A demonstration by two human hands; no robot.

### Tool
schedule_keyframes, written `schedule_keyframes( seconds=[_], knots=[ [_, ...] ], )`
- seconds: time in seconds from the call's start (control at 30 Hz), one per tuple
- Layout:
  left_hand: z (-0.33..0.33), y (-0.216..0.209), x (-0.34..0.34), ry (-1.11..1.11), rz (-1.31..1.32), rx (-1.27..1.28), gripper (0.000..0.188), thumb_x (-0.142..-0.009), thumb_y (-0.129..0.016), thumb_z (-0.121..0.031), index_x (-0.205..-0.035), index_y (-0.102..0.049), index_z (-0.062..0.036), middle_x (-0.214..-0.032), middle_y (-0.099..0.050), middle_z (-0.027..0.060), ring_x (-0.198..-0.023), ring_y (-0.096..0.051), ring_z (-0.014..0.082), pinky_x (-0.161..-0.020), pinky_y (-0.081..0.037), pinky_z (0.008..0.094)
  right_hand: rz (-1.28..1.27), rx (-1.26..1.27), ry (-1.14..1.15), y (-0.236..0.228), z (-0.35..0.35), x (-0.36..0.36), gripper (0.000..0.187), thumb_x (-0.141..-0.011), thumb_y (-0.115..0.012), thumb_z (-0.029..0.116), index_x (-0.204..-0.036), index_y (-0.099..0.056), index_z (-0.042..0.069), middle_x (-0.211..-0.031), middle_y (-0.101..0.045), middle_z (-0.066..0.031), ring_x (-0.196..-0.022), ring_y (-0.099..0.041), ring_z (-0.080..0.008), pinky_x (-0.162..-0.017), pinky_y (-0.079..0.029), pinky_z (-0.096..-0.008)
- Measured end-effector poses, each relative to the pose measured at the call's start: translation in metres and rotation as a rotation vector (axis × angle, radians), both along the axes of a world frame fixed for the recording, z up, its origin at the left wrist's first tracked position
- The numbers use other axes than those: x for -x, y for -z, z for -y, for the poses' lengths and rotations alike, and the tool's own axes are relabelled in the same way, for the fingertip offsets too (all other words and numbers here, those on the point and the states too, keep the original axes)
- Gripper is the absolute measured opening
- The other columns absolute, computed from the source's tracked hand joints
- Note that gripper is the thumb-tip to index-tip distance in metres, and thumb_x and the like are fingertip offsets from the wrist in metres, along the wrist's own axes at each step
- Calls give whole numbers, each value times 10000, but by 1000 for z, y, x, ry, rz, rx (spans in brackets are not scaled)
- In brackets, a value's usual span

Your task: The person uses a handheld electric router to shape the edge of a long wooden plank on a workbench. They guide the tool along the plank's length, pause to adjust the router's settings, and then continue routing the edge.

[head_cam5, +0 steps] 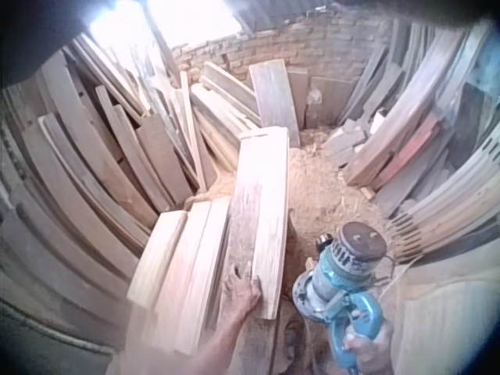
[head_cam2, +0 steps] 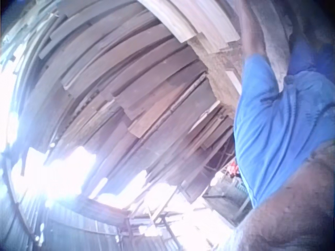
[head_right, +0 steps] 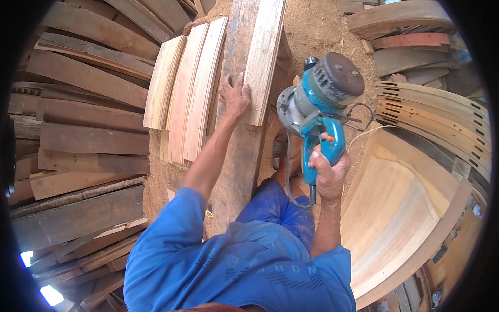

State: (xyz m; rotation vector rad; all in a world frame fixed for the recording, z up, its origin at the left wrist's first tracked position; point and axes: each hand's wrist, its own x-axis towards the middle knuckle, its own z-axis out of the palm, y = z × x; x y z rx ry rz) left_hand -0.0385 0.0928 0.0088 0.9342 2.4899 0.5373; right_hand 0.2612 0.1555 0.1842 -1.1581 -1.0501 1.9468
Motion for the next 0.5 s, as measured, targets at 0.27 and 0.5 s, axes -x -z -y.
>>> schedule_keyframes(
  seconds=[0.27,0.5],
  knots=[
    [-3,22,-10,-76,-114,-100,482,-1002,-517,-435,-1468,-556,-318,-1639,-104,350,-1460,-164,519,-1163,-63,654,102,-45,-100,14,34,20,453,-855,-731,98,-1258,-561,-21,-921,-611,-22,-755,-567,-69,-701,-501,-235],
    [-2,23,-5,-41,-107,-104,482,-1003,-504,-485,-1453,-576,-327,-1651,-120,328,-1451,-181,518,-1163,-73,648,157,-248,-164,37,101,36,492,-882,-727,136,-1300,-529,-30,-1044,-609,-58,-893,-575,-101,-877,-491,-284]
  ],
)
